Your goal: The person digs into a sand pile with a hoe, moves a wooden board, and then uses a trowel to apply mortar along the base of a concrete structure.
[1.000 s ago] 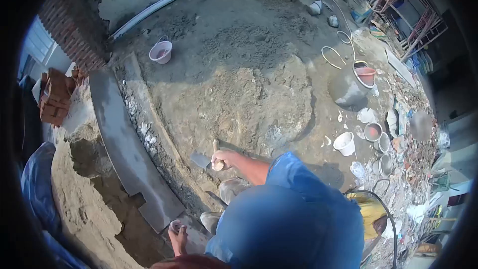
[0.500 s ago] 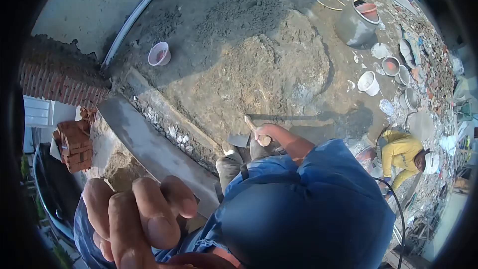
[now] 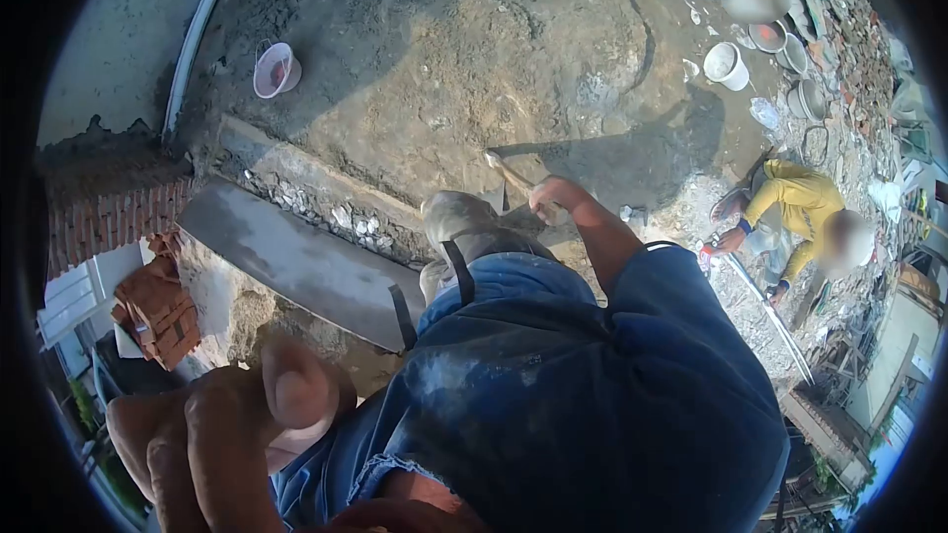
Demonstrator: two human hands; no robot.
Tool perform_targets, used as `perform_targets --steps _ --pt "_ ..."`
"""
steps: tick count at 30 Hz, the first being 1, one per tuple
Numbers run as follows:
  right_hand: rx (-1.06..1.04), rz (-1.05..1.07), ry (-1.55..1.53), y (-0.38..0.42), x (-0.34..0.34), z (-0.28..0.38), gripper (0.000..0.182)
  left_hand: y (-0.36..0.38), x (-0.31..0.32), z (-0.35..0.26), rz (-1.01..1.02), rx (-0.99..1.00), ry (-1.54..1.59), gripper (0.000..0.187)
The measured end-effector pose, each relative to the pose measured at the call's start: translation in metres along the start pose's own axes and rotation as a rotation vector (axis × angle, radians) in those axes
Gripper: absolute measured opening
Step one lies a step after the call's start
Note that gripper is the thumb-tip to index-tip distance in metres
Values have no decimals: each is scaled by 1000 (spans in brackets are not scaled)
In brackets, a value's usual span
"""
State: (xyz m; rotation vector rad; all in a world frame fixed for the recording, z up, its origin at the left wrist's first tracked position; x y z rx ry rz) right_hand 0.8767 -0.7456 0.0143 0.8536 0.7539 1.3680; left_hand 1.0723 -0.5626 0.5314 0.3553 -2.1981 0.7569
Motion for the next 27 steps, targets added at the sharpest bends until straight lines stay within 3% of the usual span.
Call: perform_targets --steps 2,6,8,9,10,14,15,16,18,20,21,22,23,25,26,27 --pt "125 -97 51 6 5 4 15 -12 -22 1 40 61 -26 23" --pt "138 -162 -36 7 17 3 12 -30 -70 14 74 4 45 29" --pt "189 -486 35 37 18 23 12 -42 -105 32 128 -128 87 36" --pt "200 -523 -7 40 21 25 12 -50 -132 36 165 -267 -30 39" --pt "230 -512 -55 43 23 27 14 -53 -154 42 63 -364 -89 41" --pt "376 -453 -52 32 31 17 13 -106 -265 69 -26 -469 -514 42" --pt "358 -429 -222 23 35 9 30 -117 -302 73 -10 -517 -653 39" --pt "374 -456 -253 22 38 6 35 -128 -343 79 0 -549 -790 37" --pt "393 -415 -425 6 66 -8 30 -126 -421 85 -20 -689 -1121 29" --pt "572 -299 -655 -1 66 -2 20 -108 -500 73 203 -892 -1608 22" --pt "514 -343 -631 11 57 26 16 -87 -544 63 232 -917 -1670 19" --pt "423 -358 -693 -1 57 32 15 -63 -580 47 103 -1037 -1636 18" --pt "448 -404 -557 -7 52 42 14 -43 -597 28 56 -1094 -1655 20" --pt "474 -467 -461 -13 50 58 12 17 -638 -11 -558 -1352 -1307 21" --pt "464 -544 -438 -16 51 59 12 46 -646 -30 -894 -1416 -1317 23" --pt "461 -616 -413 -17 54 64 13 103 -703 -54 -938 -1508 -1254 23"
Point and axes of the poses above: each hand's wrist, its own y-axis away from the middle knuckle, its own x-axis out of the palm, z = x × y, the point moved 3 cm from there along -y, towards the middle knuckle, and after that the axes turned 12 degrees about -z, right-handed, at the moved point
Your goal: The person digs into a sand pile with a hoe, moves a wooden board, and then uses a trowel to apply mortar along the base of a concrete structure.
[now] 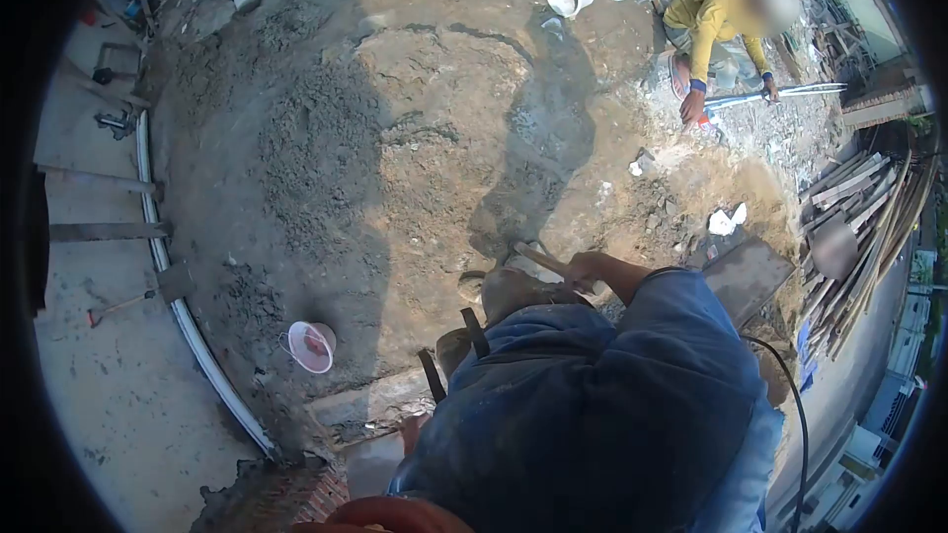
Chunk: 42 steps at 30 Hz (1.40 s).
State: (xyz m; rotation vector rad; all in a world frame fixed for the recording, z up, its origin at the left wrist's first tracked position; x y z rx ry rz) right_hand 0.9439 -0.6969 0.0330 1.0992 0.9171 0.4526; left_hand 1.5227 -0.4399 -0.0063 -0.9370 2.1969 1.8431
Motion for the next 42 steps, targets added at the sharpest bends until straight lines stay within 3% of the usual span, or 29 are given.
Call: perform_targets --steps 2,3,5,7,9,10,11,12,13,14,15,17,19,20,23,25,28,30,34,35,36,37,39,40,42 --pt "101 69 -126 17 3 -8 13 -24 -21 47 125 56 -316 24" --pt "179 136 -221 33 4 -13 13 -29 -27 54 174 159 -523 24" --pt "245 76 -301 63 2 -12 14 -41 -34 51 257 336 -847 25" --pt "177 -44 -383 76 2 -21 12 -62 -37 24 327 463 -1016 25" --pt "344 -43 -656 104 3 -28 14 -75 -33 -22 393 594 -1129 26" --pt "454 -39 -837 115 5 -35 13 -87 -30 -47 426 670 -1162 26" --pt "426 4 -1135 116 12 -45 11 -108 -27 -69 498 804 -1193 26" --pt "392 36 -1252 115 16 -55 10 -133 -43 -94 374 414 -848 26" --pt "352 67 -1365 112 17 -64 9 -87 -48 -166 171 114 -426 26" --pt "355 59 -1381 113 13 -66 9 -94 -48 -211 302 111 -64 20" --pt "362 8 -1491 111 8 -68 10 -100 -48 -248 74 238 11 23" --pt "366 -33 -1627 102 0 -80 15 -67 -36 -320 135 500 69 49" --pt "307 -33 -1776 75 -11 -95 14 -2 -11 -356 129 544 117 51" --pt "203 -148 -1717 65 -20 -103 10 23 4 -362 127 564 180 53" --pt "267 -237 -1900 38 -49 -115 9 48 58 -344 108 516 -58 51" --pt "295 -293 -1956 32 -82 -114 7 28 83 -309 311 434 -246 35" --pt "239 -375 -2295 1 -116 -108 5 31 124 -258 489 386 -718 33" --pt "200 -471 -2250 -3 -143 -96 7 36 152 -241 620 449 -997 32" --pt "107 -455 -2562 -39 -159 -92 11 61 202 -277 840 405 -999 30" --pt "89 -425 -2496 -41 -164 -97 15 74 212 -290 822 418 -920 29" --pt "281 -311 -2577 -29 -172 -95 12 102 224 -298 622 564 -903 28" --pt "220 -139 -2621 -55 -163 -104 10 152 232 -323 406 683 -873 28" --pt "159 -17 -2489 -72 -160 -112 7 200 238 -355 260 836 -734 16" --pt "202 -135 -2448 -66 -162 -113 8 208 231 -355 245 833 -676 16" --pt "195 -56 -2492 -65 -174 -115 9 211 226 -362 277 795 -423 18"
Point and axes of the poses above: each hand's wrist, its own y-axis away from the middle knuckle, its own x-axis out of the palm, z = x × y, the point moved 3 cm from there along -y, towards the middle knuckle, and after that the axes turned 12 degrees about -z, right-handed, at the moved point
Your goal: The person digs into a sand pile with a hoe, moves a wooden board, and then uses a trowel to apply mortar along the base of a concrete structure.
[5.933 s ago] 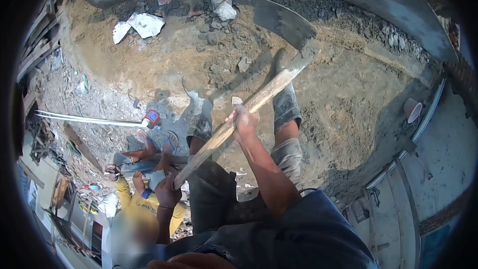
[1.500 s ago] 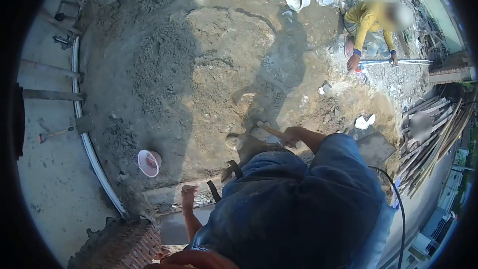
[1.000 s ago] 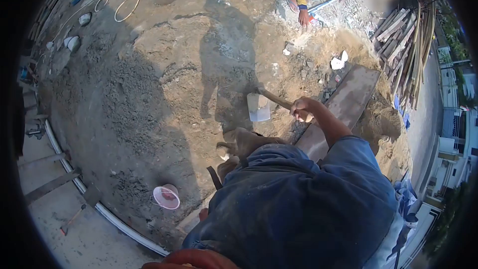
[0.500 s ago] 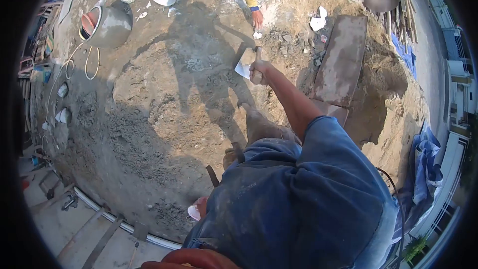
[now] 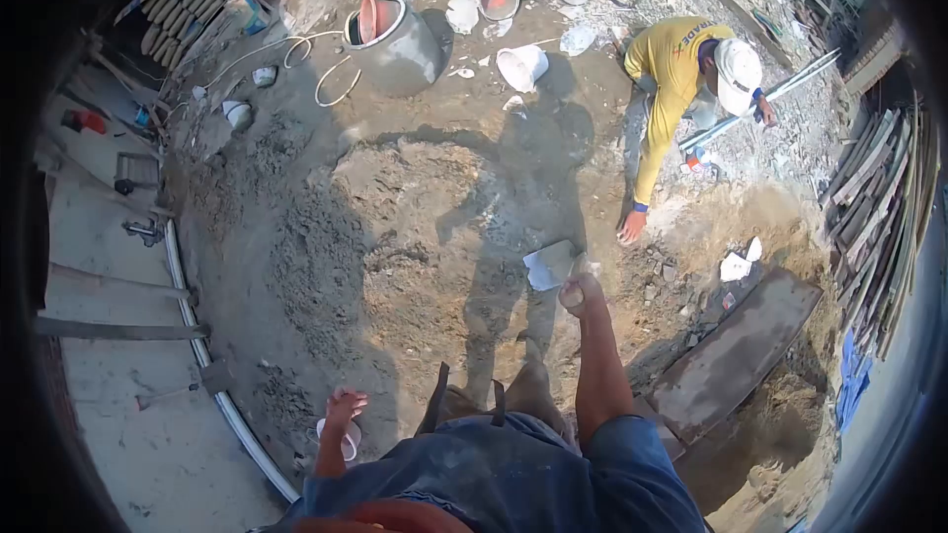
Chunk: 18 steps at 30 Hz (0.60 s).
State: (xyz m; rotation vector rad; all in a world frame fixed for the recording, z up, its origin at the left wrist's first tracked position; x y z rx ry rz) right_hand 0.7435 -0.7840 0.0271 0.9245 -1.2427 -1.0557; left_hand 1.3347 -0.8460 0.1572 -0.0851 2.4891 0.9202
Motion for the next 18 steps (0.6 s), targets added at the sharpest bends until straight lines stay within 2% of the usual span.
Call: perform_targets --steps 1,3,4,5,6,7,9,10,11,13,18 --pt "-8 17 9 -3 6 5 9 -7 -2 5 -6 12 17 18" --pt "-58 12 197 -23 8 10 9 -15 -10 59 20 -119 -104 27" --pt "-26 22 285 -33 8 14 9 -8 -9 67 12 -125 -92 27" --pt "-24 22 303 -32 11 14 9 4 -5 77 75 -167 -173 23" --pt "-61 -4 452 -28 16 17 9 9 -4 98 138 -205 -250 19" --pt "-103 -28 602 -23 24 22 9 7 -4 114 132 -209 -229 19" --pt "-145 -76 687 -7 39 33 9 -4 2 188 428 -455 69 14" --pt "-183 -129 743 -4 46 37 10 1 7 205 341 -451 95 12" --pt "-188 -127 752 -10 52 41 10 8 13 201 341 -451 106 12" --pt "-61 -67 776 -34 51 51 11 29 15 171 215 -325 -62 15" --pt "-129 -20 761 -34 63 76 12 34 17 144 121 -322 46 16"
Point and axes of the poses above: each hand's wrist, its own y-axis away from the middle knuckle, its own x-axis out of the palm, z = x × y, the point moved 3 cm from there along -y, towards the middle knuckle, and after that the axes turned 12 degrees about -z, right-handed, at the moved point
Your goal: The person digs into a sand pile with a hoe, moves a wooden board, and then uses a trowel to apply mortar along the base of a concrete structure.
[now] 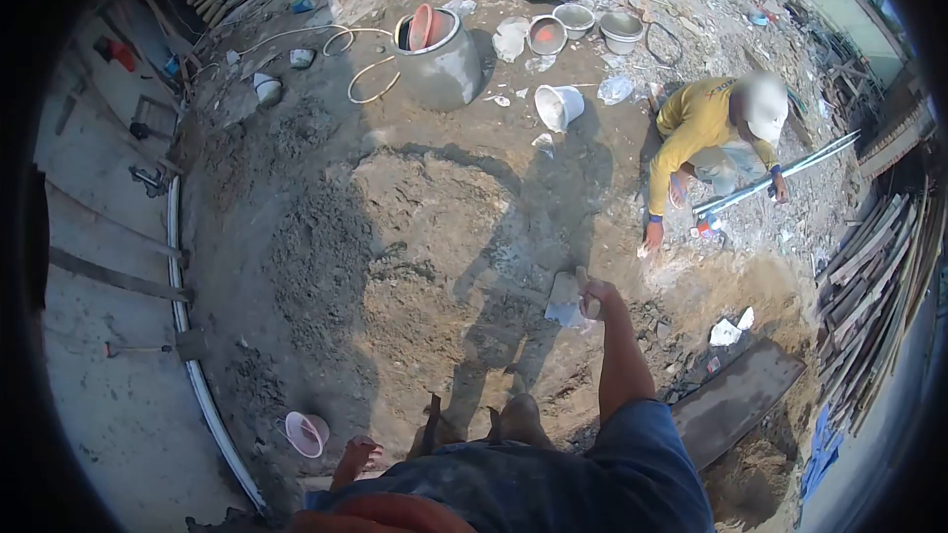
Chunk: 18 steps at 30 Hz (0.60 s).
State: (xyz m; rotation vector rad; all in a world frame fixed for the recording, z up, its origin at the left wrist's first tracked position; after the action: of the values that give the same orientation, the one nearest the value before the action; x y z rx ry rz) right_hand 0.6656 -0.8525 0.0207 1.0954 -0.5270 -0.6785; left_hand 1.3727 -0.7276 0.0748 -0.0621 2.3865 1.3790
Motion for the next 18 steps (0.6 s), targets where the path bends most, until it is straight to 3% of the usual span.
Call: perform_targets --steps 5,7,9,11,13,15,18 --pt "17 8 -12 -9 5 2 14 0 -6 25 -19 4 80 15" --pt "83 69 -116 -7 4 -3 15 10 -6 21 -82 45 -104 14" --pt "53 102 -34 -8 -6 8 15 20 1 15 -165 20 -154 14" --pt "258 170 -146 -6 -16 20 22 9 8 21 -44 55 -254 15" --pt "319 201 -110 3 -26 31 32 7 15 20 -11 45 -312 17" --pt "316 106 -171 15 -36 38 21 9 23 14 -38 52 27 17" --pt "167 92 -57 31 -39 47 23 9 34 5 -15 34 38 15"
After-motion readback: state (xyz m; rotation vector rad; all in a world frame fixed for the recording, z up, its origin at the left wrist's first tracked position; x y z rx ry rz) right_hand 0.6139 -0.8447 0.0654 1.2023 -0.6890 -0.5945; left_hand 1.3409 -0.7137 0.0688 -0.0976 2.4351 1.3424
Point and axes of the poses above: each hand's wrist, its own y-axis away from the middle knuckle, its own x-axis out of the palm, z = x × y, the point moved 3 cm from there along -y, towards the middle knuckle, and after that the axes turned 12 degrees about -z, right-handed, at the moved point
